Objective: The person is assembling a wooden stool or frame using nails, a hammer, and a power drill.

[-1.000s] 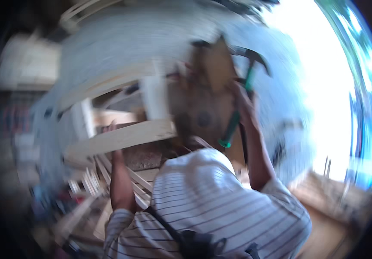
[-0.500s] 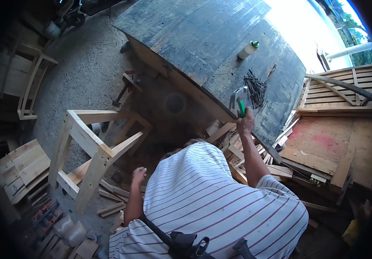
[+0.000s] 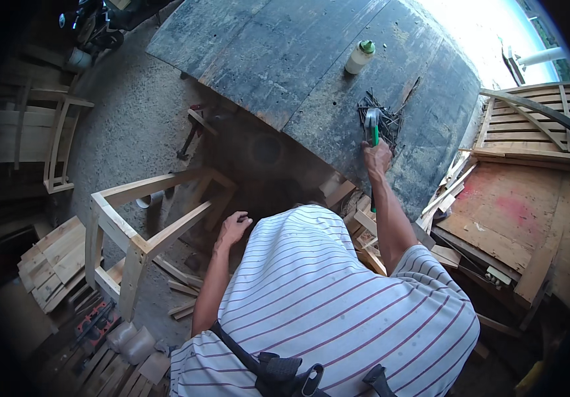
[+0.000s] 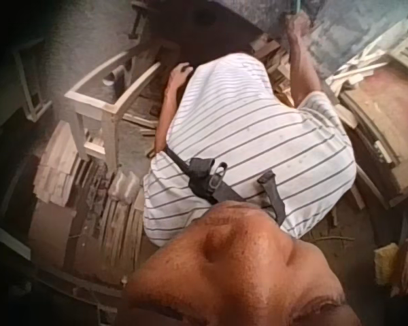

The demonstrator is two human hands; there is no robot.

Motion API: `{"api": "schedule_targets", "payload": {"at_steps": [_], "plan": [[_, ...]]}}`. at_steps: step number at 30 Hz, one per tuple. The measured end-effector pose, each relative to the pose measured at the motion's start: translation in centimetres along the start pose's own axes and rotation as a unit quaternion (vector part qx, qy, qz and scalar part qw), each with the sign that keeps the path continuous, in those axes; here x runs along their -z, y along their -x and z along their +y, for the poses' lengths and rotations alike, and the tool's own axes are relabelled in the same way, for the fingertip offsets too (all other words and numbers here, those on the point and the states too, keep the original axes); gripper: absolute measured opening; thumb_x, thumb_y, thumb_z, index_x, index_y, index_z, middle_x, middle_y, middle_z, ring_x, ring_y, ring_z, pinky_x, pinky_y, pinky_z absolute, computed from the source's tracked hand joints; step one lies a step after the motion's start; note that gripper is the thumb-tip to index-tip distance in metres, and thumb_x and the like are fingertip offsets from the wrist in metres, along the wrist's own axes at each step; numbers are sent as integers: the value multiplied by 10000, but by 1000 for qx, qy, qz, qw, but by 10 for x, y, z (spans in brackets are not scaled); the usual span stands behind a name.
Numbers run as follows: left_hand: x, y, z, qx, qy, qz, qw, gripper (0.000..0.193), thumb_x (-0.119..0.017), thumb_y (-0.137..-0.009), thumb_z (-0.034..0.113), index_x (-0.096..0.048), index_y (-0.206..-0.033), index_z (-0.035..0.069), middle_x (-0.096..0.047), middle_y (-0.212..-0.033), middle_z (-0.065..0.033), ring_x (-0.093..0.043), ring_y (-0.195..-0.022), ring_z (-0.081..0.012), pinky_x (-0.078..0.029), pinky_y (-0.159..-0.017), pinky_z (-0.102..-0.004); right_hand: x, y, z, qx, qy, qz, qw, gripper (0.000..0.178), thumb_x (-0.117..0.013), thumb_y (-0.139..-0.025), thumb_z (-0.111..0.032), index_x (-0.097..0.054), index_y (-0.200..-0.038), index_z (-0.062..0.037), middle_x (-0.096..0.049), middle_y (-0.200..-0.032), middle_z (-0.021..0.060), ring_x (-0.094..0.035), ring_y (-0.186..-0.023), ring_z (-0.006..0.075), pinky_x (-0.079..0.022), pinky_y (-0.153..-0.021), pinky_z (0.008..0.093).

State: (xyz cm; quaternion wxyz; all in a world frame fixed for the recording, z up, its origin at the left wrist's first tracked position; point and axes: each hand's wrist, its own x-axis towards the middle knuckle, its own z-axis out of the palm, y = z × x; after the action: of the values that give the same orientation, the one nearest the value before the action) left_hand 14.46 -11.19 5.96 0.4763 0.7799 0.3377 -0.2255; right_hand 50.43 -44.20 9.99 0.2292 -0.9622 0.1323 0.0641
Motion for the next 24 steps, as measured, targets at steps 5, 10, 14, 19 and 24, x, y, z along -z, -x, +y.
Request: {"api": "schedule_targets", "payload": {"at_steps": [5,10,14,19,24], "plan": [[3,5,51,-10,-18,-28,999,444,-722,-900,258,-641,-1266,20,-720,-1150,-183,-716,-1031,-281,-558,-904,-376,10,10,4,53,-64,18,996,257,-706,-853,-310,-690,-950,-72,-708,-857,192,-689,-832,391,-512,-745,482],[1,16,145,-230,36,47,971,321,-694,-904,156,-664,-1177,-9,-702,-1121,-191,-717,-950,-313,-569,-829,-379,45,44,3,132,-165,-14,977,243,-678,-863,-251,-667,-937,-20,-644,-738,163,-632,-694,297,-493,-689,414],[1,43,218,-477,-56,176,859,487,-766,-798,114,-633,-1264,64,-579,-1367,-146,-560,-1252,-336,-476,-1033,-433,68,90,-23,225,-176,-191,939,185,-667,-899,-165,-683,-935,17,-677,-776,80,-614,-725,164,-491,-684,339],[30,92,195,-434,-197,237,846,307,-649,-860,132,-676,-1162,80,-633,-1178,-140,-617,-1124,-327,-505,-935,-449,65,157,-59,264,-205,-392,857,244,-667,-934,-153,-610,-1124,-13,-604,-744,16,-541,-599,81,-424,-522,262],[60,149,108,-415,-95,251,870,168,-636,-873,135,-708,-1008,64,-647,-887,-119,-678,-879,-303,-547,-746,-417,49,242,-99,283,-237,-448,814,277,-664,-944,-136,-577,-1192,-45,-555,-747,-27,-474,-552,33,-373,-469,215]]}}
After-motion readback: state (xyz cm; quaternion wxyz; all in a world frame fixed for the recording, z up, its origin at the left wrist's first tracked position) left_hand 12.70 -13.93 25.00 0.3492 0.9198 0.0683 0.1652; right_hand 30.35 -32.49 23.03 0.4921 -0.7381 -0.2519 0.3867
